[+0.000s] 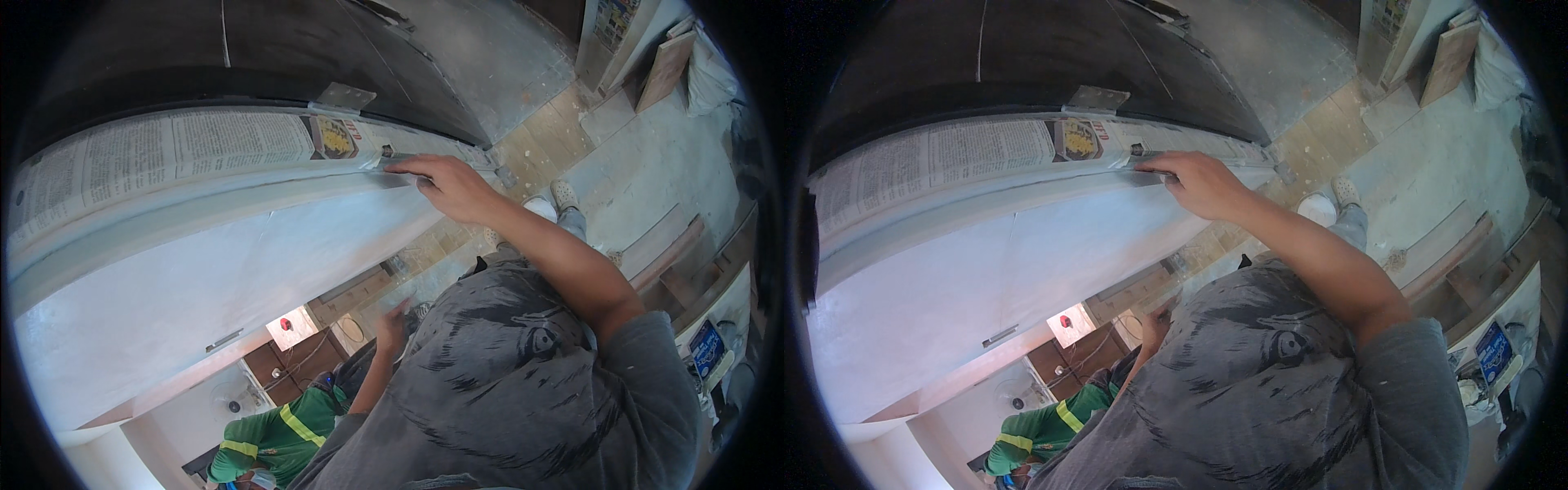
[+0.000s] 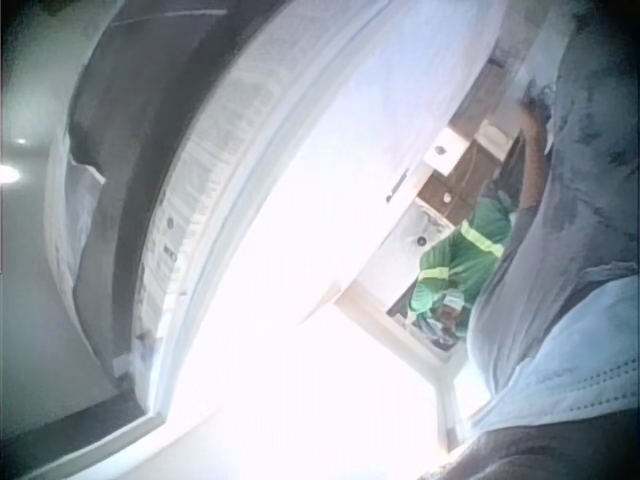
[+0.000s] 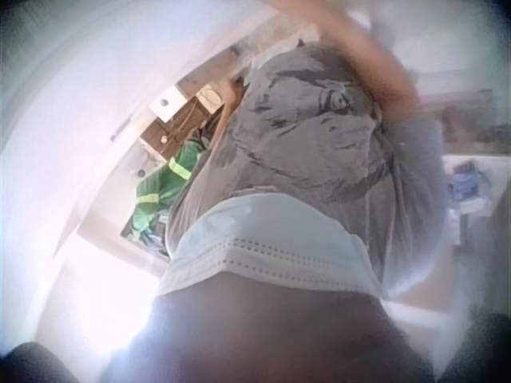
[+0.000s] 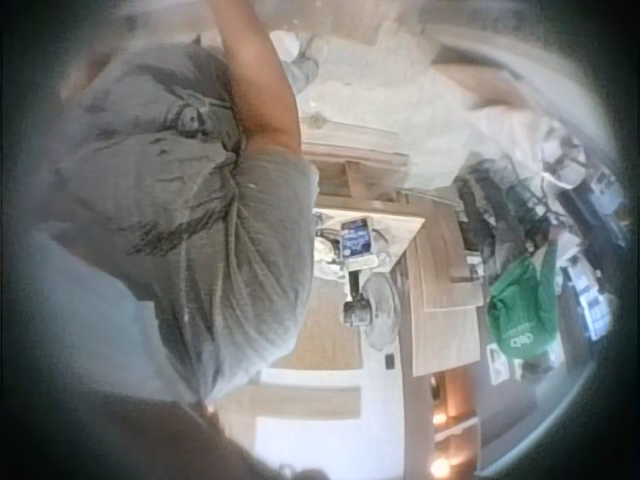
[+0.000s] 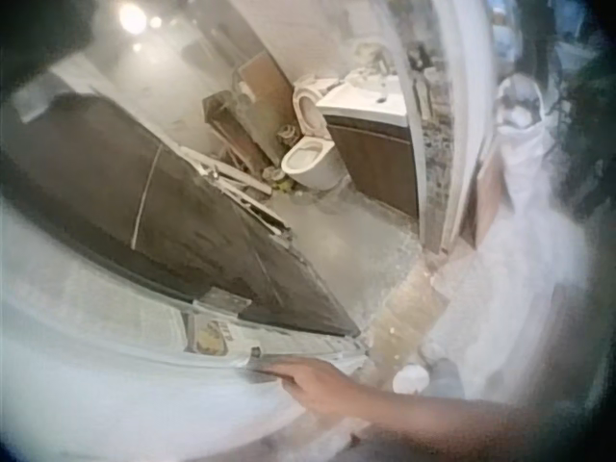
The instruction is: The person uses a trowel and a smaller scraper to apply and smooth white plaster onto a vertical wall surface. They repeatedly scoop material from a container and spread it along the wall, focusing on a specific section near the floor.
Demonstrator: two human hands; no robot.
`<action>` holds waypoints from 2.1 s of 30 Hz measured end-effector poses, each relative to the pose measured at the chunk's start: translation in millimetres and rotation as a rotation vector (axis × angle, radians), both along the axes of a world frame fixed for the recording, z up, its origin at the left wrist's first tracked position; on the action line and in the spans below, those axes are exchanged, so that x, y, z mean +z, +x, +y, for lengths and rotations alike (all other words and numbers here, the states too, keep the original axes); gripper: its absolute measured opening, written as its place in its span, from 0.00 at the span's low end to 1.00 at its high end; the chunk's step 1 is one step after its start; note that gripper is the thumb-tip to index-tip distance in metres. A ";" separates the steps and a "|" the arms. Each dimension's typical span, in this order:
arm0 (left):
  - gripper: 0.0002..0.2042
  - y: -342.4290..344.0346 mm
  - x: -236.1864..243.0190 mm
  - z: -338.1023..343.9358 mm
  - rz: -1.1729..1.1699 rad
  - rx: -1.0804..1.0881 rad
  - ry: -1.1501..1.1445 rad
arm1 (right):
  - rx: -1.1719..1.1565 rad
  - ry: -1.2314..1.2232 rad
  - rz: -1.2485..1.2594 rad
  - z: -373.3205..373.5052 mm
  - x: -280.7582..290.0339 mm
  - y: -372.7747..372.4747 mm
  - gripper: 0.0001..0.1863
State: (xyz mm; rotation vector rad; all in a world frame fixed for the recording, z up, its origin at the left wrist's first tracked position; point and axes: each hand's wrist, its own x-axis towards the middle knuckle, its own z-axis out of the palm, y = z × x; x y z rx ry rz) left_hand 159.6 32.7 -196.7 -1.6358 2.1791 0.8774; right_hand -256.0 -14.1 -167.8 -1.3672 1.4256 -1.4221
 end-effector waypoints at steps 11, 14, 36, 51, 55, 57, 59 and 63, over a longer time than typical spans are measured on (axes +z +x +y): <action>0.22 6.2 2.4 8.8 0.035 0.132 0.106 | 0.017 -0.001 0.031 -10.5 0.0 3.2 0.25; 0.22 6.6 -4.1 5.7 0.102 0.103 0.079 | 0.015 -0.031 0.042 -10.8 -1.1 4.9 0.25; 0.22 -16.6 9.0 -8.6 -0.002 0.066 0.096 | -0.008 0.076 0.001 6.0 -18.0 2.3 0.24; 0.23 17.1 -12.2 -1.0 0.086 0.130 0.094 | -0.001 0.024 0.043 -1.6 -21.2 25.8 0.29; 0.22 21.5 -16.9 1.0 0.110 0.133 0.089 | 0.010 0.051 0.002 11.1 -16.0 28.9 0.31; 0.22 15.8 -12.3 -1.3 0.060 0.178 0.140 | 0.015 0.048 -0.019 19.8 -13.4 29.0 0.31; 0.22 13.4 -10.6 -2.0 0.049 0.199 0.162 | 0.019 0.045 -0.033 27.8 -14.3 27.8 0.31; 0.22 7.5 -1.8 -3.6 0.091 0.144 0.128 | 0.043 0.127 -0.010 36.0 -24.9 22.2 0.29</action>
